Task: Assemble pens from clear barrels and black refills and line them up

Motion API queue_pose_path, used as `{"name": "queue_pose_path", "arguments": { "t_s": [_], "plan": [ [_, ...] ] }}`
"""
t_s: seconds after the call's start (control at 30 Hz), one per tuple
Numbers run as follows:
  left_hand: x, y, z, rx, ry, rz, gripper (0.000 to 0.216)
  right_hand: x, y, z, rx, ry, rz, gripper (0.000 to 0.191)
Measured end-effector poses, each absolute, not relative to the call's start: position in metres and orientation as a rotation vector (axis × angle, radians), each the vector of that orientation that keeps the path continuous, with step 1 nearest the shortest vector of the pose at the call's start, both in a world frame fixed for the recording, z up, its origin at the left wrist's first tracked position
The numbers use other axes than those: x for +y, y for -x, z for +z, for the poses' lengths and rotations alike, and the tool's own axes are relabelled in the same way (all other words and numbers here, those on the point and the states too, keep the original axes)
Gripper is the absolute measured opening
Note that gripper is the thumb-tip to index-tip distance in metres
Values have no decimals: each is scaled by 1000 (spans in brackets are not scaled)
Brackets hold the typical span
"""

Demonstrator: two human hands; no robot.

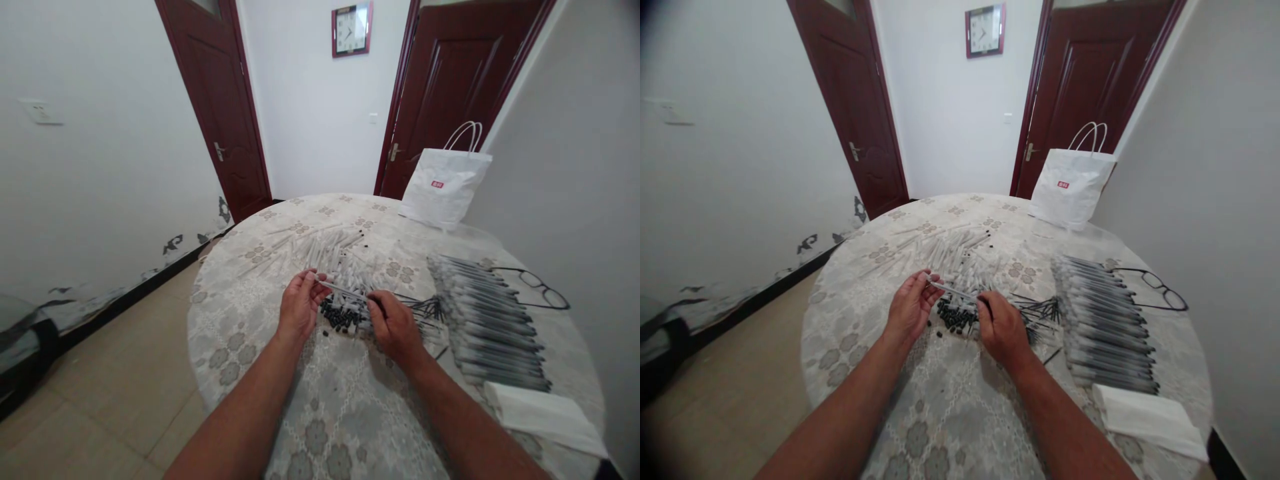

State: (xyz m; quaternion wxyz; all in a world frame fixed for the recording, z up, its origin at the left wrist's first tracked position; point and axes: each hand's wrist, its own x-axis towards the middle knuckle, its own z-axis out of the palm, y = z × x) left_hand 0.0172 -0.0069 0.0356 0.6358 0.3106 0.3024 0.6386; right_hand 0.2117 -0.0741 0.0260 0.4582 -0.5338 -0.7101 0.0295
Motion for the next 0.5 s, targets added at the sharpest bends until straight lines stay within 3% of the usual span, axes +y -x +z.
{"name": "queue_pose_path", "arguments": {
  "t_s": [0.5],
  "plan": [
    [-9,-20,35,743,-764,1432,34,-73,-212,25,-1846,1258,-48,15]
  ]
}}
